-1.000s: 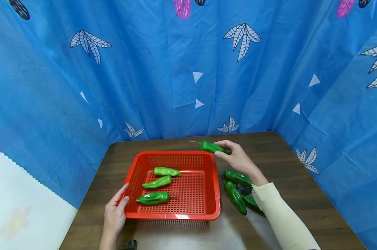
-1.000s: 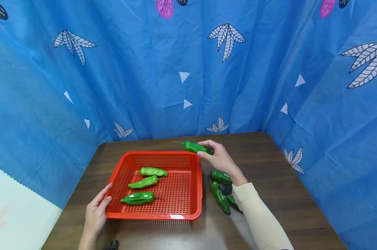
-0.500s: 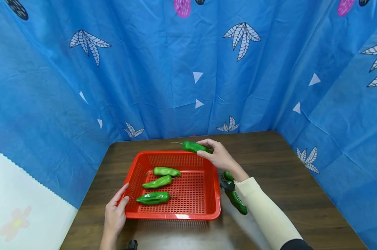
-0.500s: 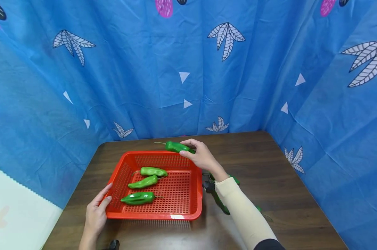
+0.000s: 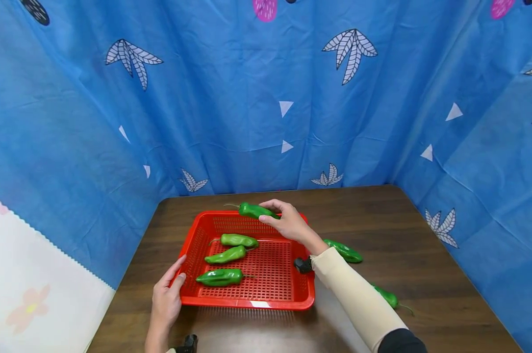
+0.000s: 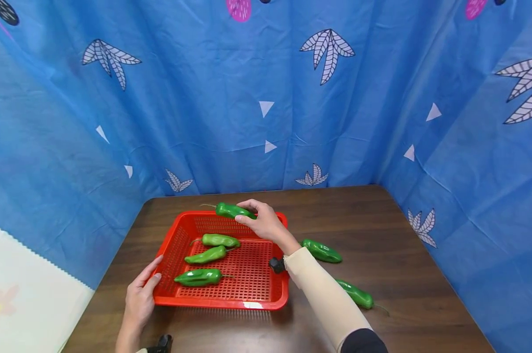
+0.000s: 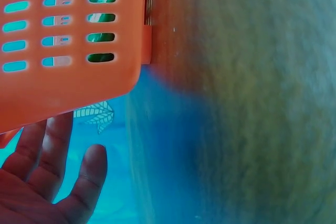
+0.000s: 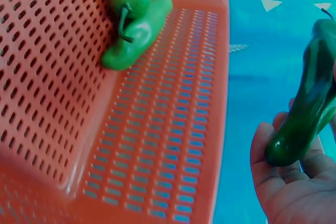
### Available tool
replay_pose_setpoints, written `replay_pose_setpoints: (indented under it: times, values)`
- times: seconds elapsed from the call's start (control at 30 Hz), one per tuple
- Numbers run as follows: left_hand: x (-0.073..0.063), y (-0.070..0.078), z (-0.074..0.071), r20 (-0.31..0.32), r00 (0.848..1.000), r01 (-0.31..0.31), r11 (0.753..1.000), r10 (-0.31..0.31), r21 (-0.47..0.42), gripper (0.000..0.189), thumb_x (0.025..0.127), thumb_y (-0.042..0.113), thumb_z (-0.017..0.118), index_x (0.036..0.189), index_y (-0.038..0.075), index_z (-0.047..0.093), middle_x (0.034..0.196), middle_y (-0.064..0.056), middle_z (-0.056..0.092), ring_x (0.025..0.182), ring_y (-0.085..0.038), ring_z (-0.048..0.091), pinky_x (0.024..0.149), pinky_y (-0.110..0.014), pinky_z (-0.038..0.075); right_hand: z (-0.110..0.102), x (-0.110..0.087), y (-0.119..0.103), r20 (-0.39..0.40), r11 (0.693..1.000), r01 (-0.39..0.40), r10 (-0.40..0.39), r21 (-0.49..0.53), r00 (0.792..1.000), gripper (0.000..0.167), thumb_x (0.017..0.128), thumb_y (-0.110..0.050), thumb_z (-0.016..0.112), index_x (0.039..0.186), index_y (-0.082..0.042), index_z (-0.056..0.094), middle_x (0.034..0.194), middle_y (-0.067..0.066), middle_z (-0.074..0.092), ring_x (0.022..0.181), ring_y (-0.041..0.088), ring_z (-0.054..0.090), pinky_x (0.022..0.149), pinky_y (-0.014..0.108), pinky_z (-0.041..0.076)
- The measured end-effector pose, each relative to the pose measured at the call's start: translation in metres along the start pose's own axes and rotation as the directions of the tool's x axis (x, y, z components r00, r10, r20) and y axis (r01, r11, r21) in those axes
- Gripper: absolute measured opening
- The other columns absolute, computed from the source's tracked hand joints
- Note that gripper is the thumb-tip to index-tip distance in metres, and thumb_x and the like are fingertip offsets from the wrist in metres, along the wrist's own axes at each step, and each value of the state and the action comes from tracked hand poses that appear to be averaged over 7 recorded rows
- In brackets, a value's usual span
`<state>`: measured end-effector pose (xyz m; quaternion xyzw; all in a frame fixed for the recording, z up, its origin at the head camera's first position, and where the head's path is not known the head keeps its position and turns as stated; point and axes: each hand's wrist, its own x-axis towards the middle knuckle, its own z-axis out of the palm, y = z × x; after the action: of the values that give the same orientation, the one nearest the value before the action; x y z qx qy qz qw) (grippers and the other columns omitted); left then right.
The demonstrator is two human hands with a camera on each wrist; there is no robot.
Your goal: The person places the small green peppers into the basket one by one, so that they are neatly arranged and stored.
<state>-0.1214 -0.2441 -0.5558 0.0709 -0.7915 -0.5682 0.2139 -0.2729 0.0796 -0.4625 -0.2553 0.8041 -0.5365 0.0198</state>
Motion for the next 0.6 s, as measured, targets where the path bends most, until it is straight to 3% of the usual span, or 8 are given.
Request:
replay_pose_setpoints:
  times: [0.27, 0.6]
  values:
    - [-0.002, 0.001, 0.000, 0.004, 0.999, -0.046, 0.999, 0.046, -0.005, 0.040, 0.100, 0.002, 0.055, 0.138, 0.011, 0.062, 0.137, -0.018, 0.062, 0.111, 0.011, 0.059, 0.091, -0.003, 0.044, 0.026, 0.011, 0.001, 0.061, 1.000, -0.002, 0.003, -0.020, 0.998, 0.037, 0.095, -0.029, 0.069, 0.131, -0.021, 0.064, 0.117, 0.001, 0.066, 0.098, 0.019, 0.061, 0.080, 0.028, 0.055]
    - [-0.002, 0.002, -0.002, -0.001, 1.000, -0.020, 0.999, 0.020, -0.034, 0.040, 0.100, 0.002, 0.056, 0.138, 0.012, 0.063, 0.137, -0.014, 0.062, 0.111, 0.013, 0.058, 0.092, -0.003, 0.043, 0.063, 0.019, 0.000, 0.112, 0.999, -0.035, 0.036, -0.015, 0.993, 0.035, 0.095, -0.031, 0.070, 0.129, -0.024, 0.065, 0.116, -0.005, 0.068, 0.098, 0.013, 0.062, 0.087, 0.031, 0.053]
